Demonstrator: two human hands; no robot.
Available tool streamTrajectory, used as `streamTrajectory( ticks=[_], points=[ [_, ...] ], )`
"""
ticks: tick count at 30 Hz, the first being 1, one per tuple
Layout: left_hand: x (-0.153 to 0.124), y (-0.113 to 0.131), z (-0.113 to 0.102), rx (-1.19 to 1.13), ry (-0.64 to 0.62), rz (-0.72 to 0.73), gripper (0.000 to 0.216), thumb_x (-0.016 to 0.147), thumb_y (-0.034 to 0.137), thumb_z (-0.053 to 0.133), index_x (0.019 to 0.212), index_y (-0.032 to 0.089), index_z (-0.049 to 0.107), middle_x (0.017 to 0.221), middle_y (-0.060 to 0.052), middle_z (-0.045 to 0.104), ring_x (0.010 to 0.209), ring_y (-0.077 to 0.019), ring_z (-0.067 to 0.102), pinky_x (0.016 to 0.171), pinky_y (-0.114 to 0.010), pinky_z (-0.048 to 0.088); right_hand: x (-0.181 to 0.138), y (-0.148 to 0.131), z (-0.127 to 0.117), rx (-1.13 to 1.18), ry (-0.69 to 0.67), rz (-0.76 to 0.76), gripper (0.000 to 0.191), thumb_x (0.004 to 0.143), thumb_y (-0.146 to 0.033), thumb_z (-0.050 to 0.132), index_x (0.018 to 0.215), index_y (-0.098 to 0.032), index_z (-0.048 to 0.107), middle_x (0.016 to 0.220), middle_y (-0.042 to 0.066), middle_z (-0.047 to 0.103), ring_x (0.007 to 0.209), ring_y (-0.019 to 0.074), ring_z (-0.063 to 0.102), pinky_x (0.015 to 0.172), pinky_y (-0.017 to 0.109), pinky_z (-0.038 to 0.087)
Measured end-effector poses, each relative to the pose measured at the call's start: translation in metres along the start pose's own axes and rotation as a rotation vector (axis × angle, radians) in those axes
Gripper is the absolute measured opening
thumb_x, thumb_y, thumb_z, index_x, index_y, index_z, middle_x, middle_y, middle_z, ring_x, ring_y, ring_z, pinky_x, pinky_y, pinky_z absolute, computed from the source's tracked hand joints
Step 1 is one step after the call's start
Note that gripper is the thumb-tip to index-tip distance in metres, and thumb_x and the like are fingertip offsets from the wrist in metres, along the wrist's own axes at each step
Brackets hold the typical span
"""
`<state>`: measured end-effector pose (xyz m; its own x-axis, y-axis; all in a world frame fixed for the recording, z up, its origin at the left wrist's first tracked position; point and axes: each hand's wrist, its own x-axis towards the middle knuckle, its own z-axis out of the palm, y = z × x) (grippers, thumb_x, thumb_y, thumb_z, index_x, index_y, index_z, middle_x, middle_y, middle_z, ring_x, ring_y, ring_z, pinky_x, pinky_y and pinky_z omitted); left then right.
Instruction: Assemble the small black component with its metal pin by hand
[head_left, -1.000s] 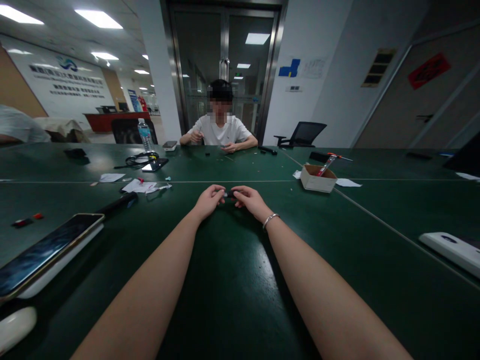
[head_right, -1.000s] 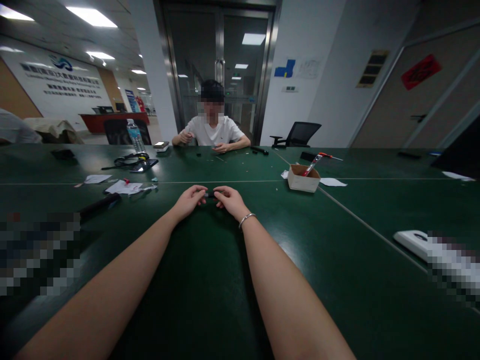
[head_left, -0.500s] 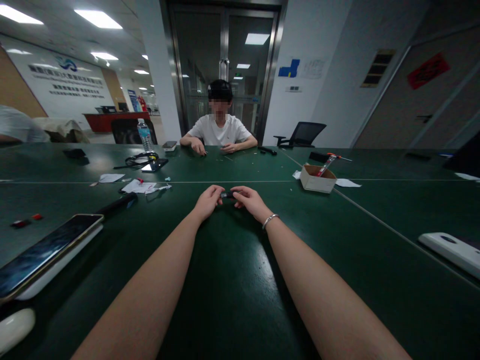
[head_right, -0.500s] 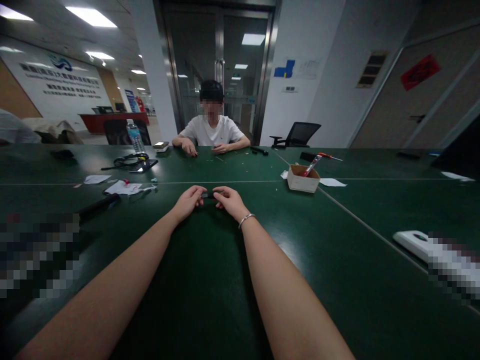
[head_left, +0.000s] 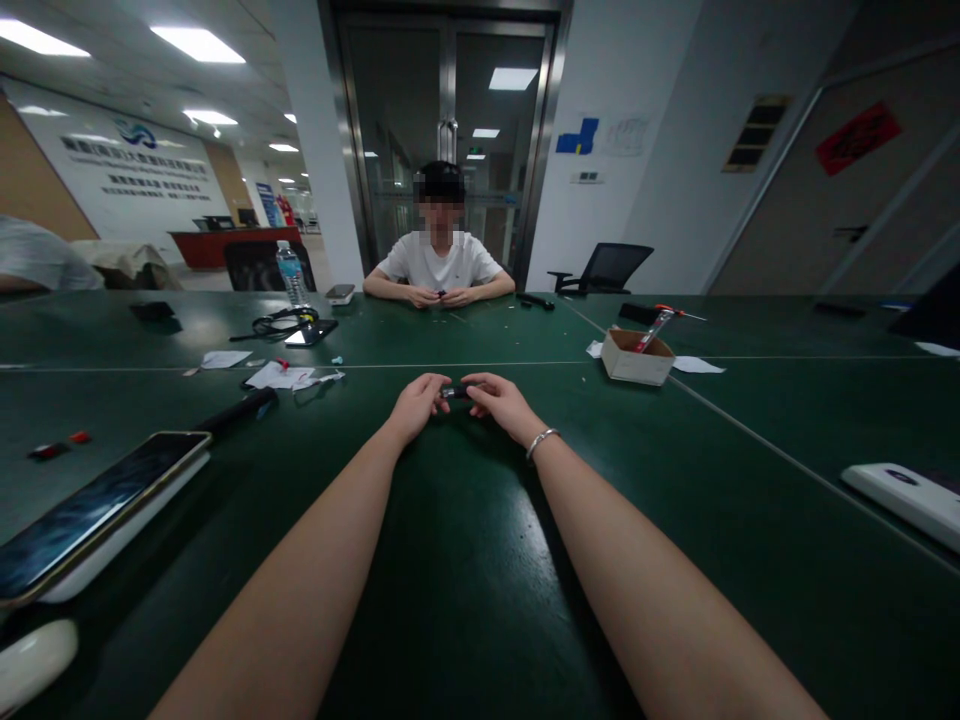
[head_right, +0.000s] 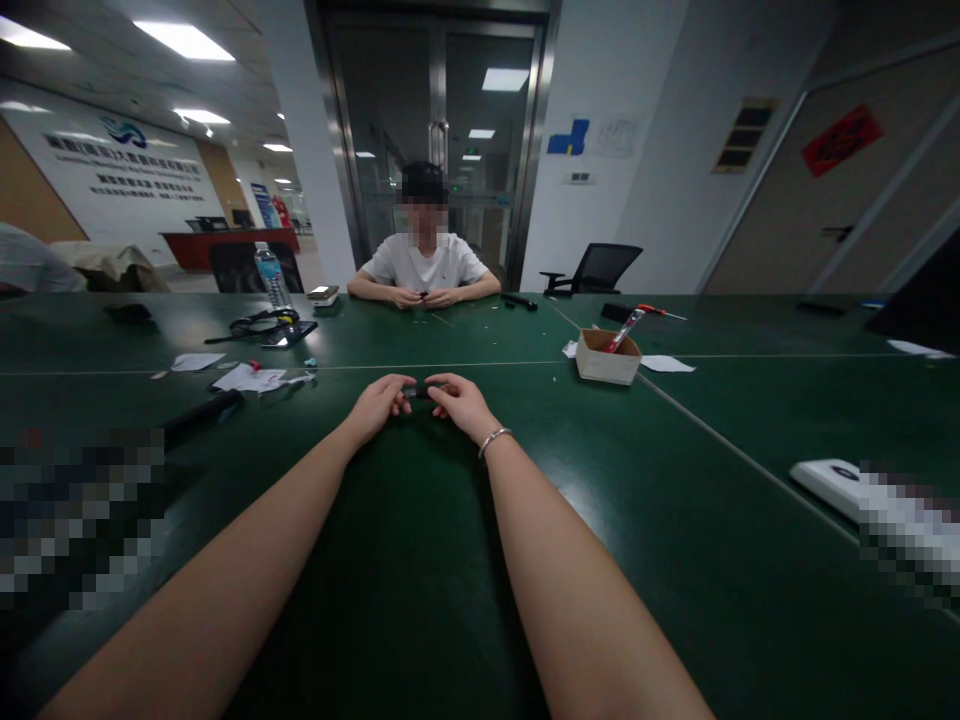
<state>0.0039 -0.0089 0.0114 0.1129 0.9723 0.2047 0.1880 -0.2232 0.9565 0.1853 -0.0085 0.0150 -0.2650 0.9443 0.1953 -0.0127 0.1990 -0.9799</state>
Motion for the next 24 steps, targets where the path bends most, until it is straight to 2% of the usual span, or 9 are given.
streamTrajectory(
  ticks=[2,6,10,14,18,22,24],
  points=[
    [-0.0008,0.0012,0.0003,0.007,-0.019,-0.005,0.031,0.088,0.037,0.046,0.102,0.013,0.061,0.059,0.001,0.058,0.055,-0.0114,0.052,0.056,-0.024,0.038,0.0,0.0001,-0.0001,0.001,-0.008,-0.004,0.021,0.078,-0.021,0.067,0.099,-0.017,0.066,0.071,-0.001,0.063,0.051,0.0065,0.058,0.049,0.018,0.046],
    [-0.0017,0.0032,0.0014,-0.003,0.021,0.013,0.028,0.082,0.029,0.058,0.106,0.015,0.058,0.069,0.0,0.062,0.065,-0.0114,0.056,0.064,-0.024,0.041,-0.0006,-0.0004,-0.0001,0.002,-0.005,-0.004,0.022,0.078,-0.02,0.066,0.101,-0.018,0.065,0.071,-0.002,0.062,0.052,0.007,0.058,0.05,0.019,0.047],
    [-0.001,0.001,0.0017,0.016,-0.011,-0.019,0.027,0.089,0.032,0.047,0.107,0.015,0.058,0.064,0.001,0.058,0.059,-0.0113,0.052,0.06,-0.025,0.04,-0.0016,-0.0019,0.0005,-0.004,-0.007,0.001,0.022,0.078,-0.02,0.066,0.1,-0.017,0.065,0.071,-0.002,0.062,0.051,0.0067,0.057,0.05,0.019,0.047],
    [0.0003,-0.0013,0.0015,0.032,0.016,0.027,0.022,0.083,0.023,0.052,0.102,0.016,0.061,0.07,0.0,0.059,0.065,-0.0108,0.054,0.063,-0.023,0.04,-0.002,-0.0028,0.0012,-0.018,0.003,0.007,0.022,0.078,-0.018,0.065,0.101,-0.017,0.065,0.069,-0.002,0.062,0.051,0.0069,0.058,0.05,0.019,0.047],
    [0.0015,-0.0028,0.0007,0.028,-0.01,-0.009,0.026,0.087,0.03,0.047,0.103,0.016,0.062,0.064,0.001,0.057,0.058,-0.0114,0.05,0.058,-0.025,0.039,-0.0016,-0.0024,0.0013,-0.018,0.005,0.007,0.021,0.078,-0.018,0.065,0.099,-0.017,0.065,0.067,-0.002,0.061,0.051,0.0071,0.057,0.05,0.019,0.046],
    [0.0021,-0.0045,0.0004,0.049,0.013,0.036,0.025,0.079,0.026,0.056,0.101,0.018,0.064,0.072,0.0,0.06,0.067,-0.0121,0.054,0.063,-0.024,0.042,-0.0017,-0.002,0.0011,-0.023,0.005,-0.002,0.021,0.078,-0.018,0.066,0.099,-0.017,0.065,0.068,-0.002,0.062,0.052,0.0073,0.058,0.05,0.019,0.046],
    [0.0019,-0.0042,0.0006,0.037,0.008,0.019,0.026,0.081,0.029,0.054,0.101,0.017,0.064,0.071,0.0,0.059,0.065,-0.0122,0.053,0.062,-0.025,0.042,-0.0019,-0.0022,0.0011,-0.028,0.005,0.0,0.021,0.078,-0.019,0.066,0.099,-0.017,0.066,0.068,-0.002,0.062,0.053,0.0075,0.058,0.05,0.019,0.046]
  ],
)
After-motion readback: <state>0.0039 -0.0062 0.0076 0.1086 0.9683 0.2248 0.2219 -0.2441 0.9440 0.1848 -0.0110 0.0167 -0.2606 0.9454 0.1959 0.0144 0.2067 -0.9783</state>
